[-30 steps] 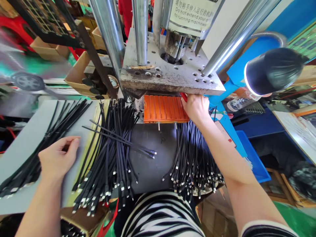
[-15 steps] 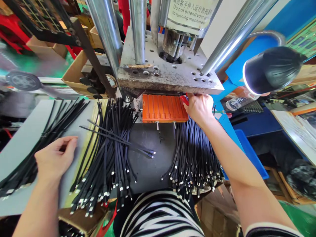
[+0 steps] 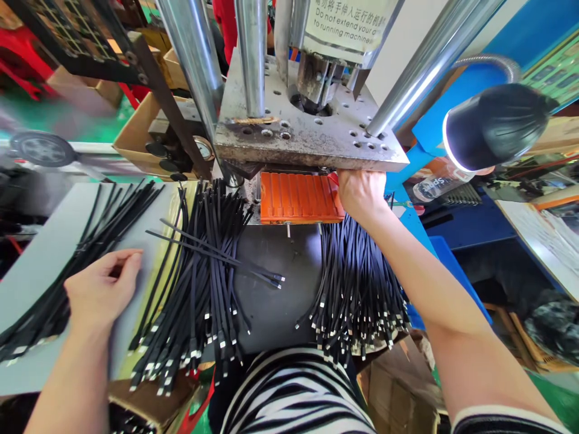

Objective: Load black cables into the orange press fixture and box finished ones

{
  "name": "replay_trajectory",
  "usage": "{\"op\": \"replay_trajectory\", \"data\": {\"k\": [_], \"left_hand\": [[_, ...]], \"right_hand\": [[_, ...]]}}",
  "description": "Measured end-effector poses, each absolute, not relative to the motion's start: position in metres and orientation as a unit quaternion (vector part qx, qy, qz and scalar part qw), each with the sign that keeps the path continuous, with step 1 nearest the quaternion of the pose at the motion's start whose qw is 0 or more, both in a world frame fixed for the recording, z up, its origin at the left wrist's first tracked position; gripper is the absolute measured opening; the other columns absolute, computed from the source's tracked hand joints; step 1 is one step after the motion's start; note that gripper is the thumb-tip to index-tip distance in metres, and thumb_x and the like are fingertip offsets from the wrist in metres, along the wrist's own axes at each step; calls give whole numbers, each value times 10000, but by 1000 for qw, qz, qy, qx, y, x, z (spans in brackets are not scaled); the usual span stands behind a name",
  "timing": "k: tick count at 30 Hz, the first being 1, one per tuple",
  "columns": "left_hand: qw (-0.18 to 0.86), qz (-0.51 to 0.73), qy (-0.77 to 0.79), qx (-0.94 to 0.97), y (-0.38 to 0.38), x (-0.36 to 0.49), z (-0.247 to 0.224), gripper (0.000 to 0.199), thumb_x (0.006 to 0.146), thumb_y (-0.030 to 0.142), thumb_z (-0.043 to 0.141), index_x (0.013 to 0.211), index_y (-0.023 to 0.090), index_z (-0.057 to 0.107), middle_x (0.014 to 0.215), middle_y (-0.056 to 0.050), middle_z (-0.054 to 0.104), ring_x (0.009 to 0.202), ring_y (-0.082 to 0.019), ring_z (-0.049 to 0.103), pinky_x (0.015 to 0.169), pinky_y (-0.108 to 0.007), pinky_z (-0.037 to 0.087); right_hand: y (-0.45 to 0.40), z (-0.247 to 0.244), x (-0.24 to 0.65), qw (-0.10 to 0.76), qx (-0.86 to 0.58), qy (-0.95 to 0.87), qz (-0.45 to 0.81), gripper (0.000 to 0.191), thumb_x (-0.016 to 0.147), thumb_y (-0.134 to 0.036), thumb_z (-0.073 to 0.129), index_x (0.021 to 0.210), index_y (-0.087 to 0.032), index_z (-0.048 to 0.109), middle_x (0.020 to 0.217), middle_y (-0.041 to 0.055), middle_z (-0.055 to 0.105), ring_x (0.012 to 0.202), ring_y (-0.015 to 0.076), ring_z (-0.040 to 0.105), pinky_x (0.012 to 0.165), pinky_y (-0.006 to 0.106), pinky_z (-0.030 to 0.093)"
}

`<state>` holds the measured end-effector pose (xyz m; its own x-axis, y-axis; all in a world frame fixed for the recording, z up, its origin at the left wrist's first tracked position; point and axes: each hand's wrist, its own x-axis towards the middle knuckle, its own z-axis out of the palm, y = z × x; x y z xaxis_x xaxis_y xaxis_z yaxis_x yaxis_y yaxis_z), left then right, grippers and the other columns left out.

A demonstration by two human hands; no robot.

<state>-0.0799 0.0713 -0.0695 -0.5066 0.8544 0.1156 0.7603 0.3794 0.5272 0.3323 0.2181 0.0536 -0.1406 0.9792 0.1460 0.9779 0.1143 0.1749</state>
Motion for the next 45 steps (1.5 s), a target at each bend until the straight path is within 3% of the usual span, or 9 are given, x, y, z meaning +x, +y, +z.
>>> {"op": "replay_trajectory", "data": {"k": [6,10,14,18,20,29,34,43,45], "left_hand": [[70,266,833,481,75,-85,-75,484,715,527,468,939,190,735,752,-30,699,500,-131,505,668,-299,495],[76,262,832,484,74,-88,-79,485,718,511,488,963,179,743,741,-25,693,497,-118,489,669,-286,487],[70,261,827,493,73,-89,-83,484,740,484,488,1002,166,742,749,-29,696,523,-114,501,666,-264,476],[78,256,827,494,71,-88,-82,470,754,466,499,1008,154,742,741,-34,692,536,-114,523,654,-249,472],[75,258,826,496,71,-88,-81,456,757,459,500,995,157,743,733,-33,690,535,-115,522,653,-248,474],[75,266,835,476,74,-86,-80,460,706,460,502,960,163,745,733,-22,696,522,-115,506,639,-246,479],[77,269,833,477,74,-85,-79,449,697,455,509,945,169,750,719,-16,697,522,-118,518,628,-242,481],[63,279,824,490,72,-89,-84,376,719,436,523,919,205,743,715,14,703,509,-108,520,612,-227,470],[64,282,823,488,73,-89,-85,377,722,438,525,922,205,743,710,15,700,508,-106,521,607,-223,468]], "right_hand": [[197,34,356,-96,696,703,110,395,904,-398,535,1189,-146,641,993,187,695,873,316,648,732,388,466],[144,40,369,-145,620,770,-28,300,824,-378,642,1062,-199,680,942,81,729,839,247,674,737,325,488],[100,38,363,-81,537,826,-151,284,800,-323,681,1069,-233,689,1008,45,729,875,215,679,786,305,486],[86,16,347,57,557,827,-58,283,864,-346,613,1109,-221,680,903,82,691,811,241,653,674,309,405],[85,10,343,87,559,825,-12,293,887,-372,589,1122,-218,673,888,94,665,810,249,627,678,319,358],[83,19,352,99,539,836,24,331,871,-401,628,1159,-239,649,959,85,630,871,256,564,743,347,281],[83,17,354,91,555,827,15,402,870,-422,626,1226,-236,619,996,92,630,886,258,577,760,346,310],[96,54,355,147,511,847,-18,401,802,-395,709,1167,-229,681,962,95,675,876,267,629,775,362,403],[102,62,357,117,498,857,-57,385,789,-396,715,1147,-255,700,991,76,699,881,255,647,785,358,434]]}}
